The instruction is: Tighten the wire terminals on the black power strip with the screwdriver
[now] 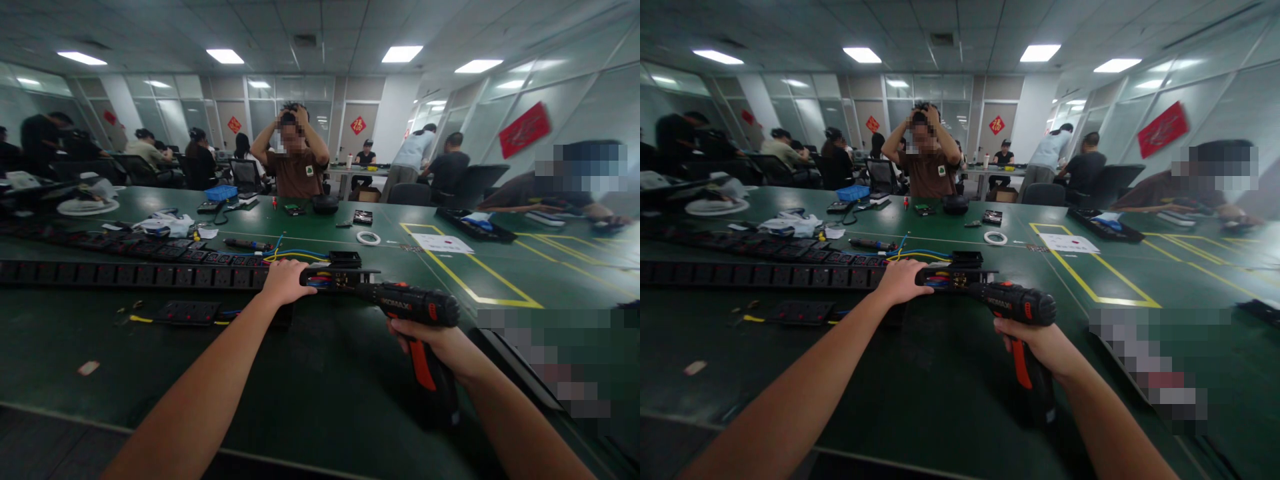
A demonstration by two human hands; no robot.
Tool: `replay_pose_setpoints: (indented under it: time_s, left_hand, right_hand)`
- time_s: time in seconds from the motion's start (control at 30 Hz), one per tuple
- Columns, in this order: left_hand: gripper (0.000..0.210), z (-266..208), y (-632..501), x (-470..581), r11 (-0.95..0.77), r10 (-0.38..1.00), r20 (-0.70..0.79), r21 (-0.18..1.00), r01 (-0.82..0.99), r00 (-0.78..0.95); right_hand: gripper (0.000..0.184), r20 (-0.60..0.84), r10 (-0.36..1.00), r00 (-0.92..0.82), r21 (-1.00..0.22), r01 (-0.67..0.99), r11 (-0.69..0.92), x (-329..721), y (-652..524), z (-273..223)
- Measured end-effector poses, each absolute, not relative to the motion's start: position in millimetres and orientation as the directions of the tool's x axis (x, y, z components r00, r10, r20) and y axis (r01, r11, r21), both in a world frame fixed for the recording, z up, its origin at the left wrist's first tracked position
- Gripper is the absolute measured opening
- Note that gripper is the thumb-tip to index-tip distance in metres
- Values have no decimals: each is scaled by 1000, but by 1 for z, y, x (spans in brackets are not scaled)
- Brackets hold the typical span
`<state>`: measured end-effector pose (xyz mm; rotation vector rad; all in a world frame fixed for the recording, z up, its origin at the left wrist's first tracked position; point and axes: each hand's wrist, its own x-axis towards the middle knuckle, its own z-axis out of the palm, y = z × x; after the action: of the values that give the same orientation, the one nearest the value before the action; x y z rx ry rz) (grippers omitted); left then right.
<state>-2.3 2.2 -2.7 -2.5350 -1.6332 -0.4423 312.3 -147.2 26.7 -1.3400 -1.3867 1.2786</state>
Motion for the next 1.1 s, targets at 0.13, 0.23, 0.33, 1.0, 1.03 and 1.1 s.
replay_pose_setpoints:
  time_s: [0.13, 0.23, 0.33, 1.0, 1.03, 1.1]
  left_hand:
    - [71, -2, 2, -2, -422, 879, 283, 86, 903, 384]
    - [71, -2, 3, -3, -424, 881, 275, 93, 901, 386]
    - [72, -2, 3, -3, -422, 884, 266, 96, 901, 386]
    - [71, -3, 3, -2, -421, 881, 277, 93, 902, 383]
    - [72, -3, 3, -2, -421, 880, 280, 93, 902, 383]
    - [72, -4, 4, -2, -421, 880, 282, 92, 902, 382]
  right_hand:
    - [36, -92, 988, -127, -980, 189, -67, 311, -149, 30]
    - [36, -100, 985, -139, -976, 205, -70, 309, -150, 34]
    - [37, -119, 984, -132, -974, 209, -90, 308, -151, 36]
    - [38, -116, 984, -135, -972, 221, -84, 308, -151, 36]
    - [38, -114, 984, -136, -970, 228, -81, 308, -151, 36]
    - [38, -108, 984, -140, -968, 241, -72, 308, -152, 37]
